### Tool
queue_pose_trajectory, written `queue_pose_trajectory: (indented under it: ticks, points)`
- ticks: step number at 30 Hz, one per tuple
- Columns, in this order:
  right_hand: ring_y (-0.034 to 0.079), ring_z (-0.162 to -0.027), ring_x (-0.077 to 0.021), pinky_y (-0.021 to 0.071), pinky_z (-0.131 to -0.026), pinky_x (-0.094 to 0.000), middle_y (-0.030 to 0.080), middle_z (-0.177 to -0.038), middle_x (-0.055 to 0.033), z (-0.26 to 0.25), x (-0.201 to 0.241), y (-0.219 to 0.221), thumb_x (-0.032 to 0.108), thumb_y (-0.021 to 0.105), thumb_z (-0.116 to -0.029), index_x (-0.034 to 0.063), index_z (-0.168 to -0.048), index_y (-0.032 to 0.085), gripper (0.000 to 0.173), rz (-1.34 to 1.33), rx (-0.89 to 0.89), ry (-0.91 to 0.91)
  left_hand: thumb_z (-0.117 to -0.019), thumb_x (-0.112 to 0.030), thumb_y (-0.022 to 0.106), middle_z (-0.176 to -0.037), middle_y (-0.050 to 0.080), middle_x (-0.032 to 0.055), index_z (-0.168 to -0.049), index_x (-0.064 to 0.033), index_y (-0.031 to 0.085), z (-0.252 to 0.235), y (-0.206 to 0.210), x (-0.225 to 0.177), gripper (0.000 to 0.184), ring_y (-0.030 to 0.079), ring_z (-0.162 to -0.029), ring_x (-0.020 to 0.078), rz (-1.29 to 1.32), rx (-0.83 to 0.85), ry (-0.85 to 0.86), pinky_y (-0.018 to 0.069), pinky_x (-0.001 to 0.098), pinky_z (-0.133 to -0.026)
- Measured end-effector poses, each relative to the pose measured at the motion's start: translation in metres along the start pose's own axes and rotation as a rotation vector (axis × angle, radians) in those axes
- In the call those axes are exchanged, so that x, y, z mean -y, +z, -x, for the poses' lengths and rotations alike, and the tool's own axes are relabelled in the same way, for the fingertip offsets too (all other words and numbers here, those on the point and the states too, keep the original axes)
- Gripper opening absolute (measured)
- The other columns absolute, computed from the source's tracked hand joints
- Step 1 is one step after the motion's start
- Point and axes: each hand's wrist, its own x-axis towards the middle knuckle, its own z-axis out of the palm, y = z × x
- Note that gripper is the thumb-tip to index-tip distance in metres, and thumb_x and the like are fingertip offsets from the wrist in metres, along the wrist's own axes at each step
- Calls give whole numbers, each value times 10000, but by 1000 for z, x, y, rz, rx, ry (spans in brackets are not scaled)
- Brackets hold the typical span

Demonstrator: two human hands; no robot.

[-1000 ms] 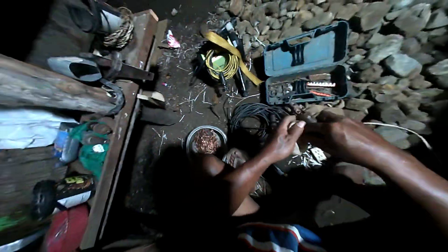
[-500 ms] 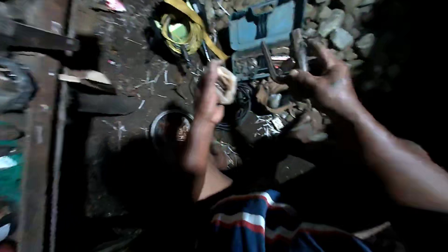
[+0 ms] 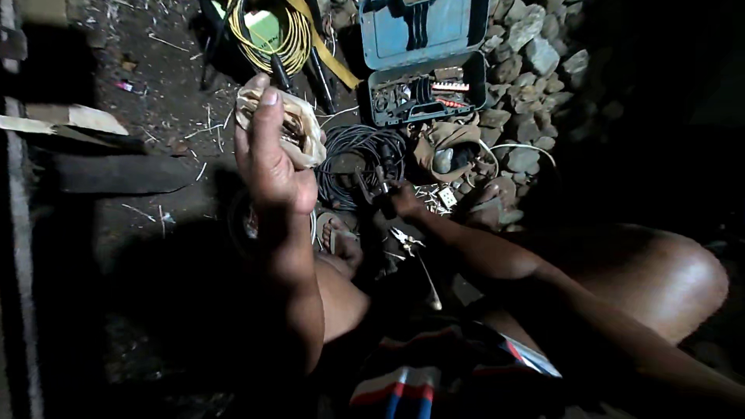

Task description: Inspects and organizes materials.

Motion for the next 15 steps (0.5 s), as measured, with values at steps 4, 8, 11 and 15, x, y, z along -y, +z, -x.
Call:
queue_pose_trajectory:
  ticks: [4, 8, 11, 15]
  points:
    - [707, -884, -291, 608, -740, -503, 697, -1126, -166, -31, -8, 34, 172, 682, -966, 149, -1456, 547, 509, 29, 4, 108, -1078, -208, 483, -1126, 648, 121, -1432, -71, 483, 3, -1, 3, 380, 676, -949, 275, -126, -22, 5, 613, 508, -736]
    - [662, -1127, -402, 521, -956, -660, 689, -1222, -207, -50, -17, 32, 282, 774, -884, 107, -1328, 640, 496, 437, 17, 126, -1069, -181, 493, -1085, 673, 78, -1429, -72, 485, 10, 9, 7, 376, 695, -894, 222, -202, 29, 19, 629, 452, -737]
    - [658, -1143, -387, 519, -960, -653, 692, -1229, -186, -52, -14, 23, 340, 760, -888, 117, -1256, 692, 436, 613, 106, 74, -1065, -165, 497, -1063, 666, 66, -1441, -93, 461, 10, 17, 11, 384, 697, -848, 215, -198, 107, -8, 635, 437, -702]
    - [607, -1211, -440, 455, -1025, -663, 639, -1282, -275, -21, 39, -18, 241, 627, -1000, -26, -1268, 648, 379, 646, 251, -28, -1051, -195, 552, -1137, 659, 47, -1481, -155, 438, 14, 29, 19, 447, 695, -916, 192, -169, 241, -87, 631, 409, -750]
